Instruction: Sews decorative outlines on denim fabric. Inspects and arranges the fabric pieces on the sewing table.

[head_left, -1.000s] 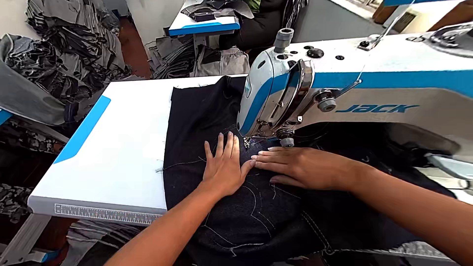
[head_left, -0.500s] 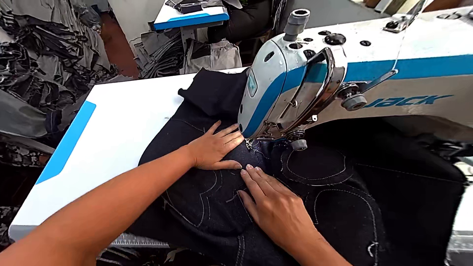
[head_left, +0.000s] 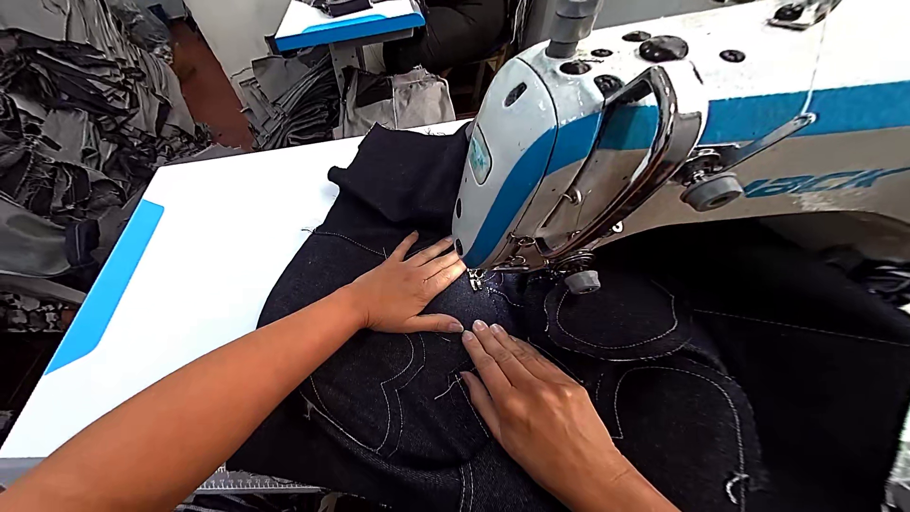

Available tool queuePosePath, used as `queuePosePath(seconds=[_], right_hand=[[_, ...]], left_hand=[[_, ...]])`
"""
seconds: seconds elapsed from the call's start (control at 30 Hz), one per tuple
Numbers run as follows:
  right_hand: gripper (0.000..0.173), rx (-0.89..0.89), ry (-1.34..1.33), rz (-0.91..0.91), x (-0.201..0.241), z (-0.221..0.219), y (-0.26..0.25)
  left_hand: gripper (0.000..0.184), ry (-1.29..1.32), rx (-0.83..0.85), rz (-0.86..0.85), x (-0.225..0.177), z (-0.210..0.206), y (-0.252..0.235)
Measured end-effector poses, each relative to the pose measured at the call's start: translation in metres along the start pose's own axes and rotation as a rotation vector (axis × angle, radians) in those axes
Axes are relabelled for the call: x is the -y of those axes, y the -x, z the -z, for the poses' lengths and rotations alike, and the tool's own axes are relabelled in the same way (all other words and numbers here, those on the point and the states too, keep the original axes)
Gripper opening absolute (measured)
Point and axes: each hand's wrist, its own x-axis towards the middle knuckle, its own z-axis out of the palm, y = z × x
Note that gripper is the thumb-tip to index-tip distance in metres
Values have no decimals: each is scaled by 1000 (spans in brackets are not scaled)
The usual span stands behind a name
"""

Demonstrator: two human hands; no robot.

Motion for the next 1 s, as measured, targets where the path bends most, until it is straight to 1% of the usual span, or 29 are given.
queuePosePath(seconds=[0.23,0.4,0.6,0.9,1.0], right_hand=[[46,14,28,1,2,-1,-2],[44,12,36,6,4,-2,-4],[46,52,33,-3,2,0,-10],[45,34,-13,27,-8,-7,-20],[42,11,-37,56,-16,-9,-24]], left_hand=[[86,-5,0,-20,3,0,-1],[89,0,4,-26,6,1,-2],[90,7,-1,-37,11,1,-5],[87,7,-12,-1,19,5,-7],[85,10,14,49,19,7,-7]])
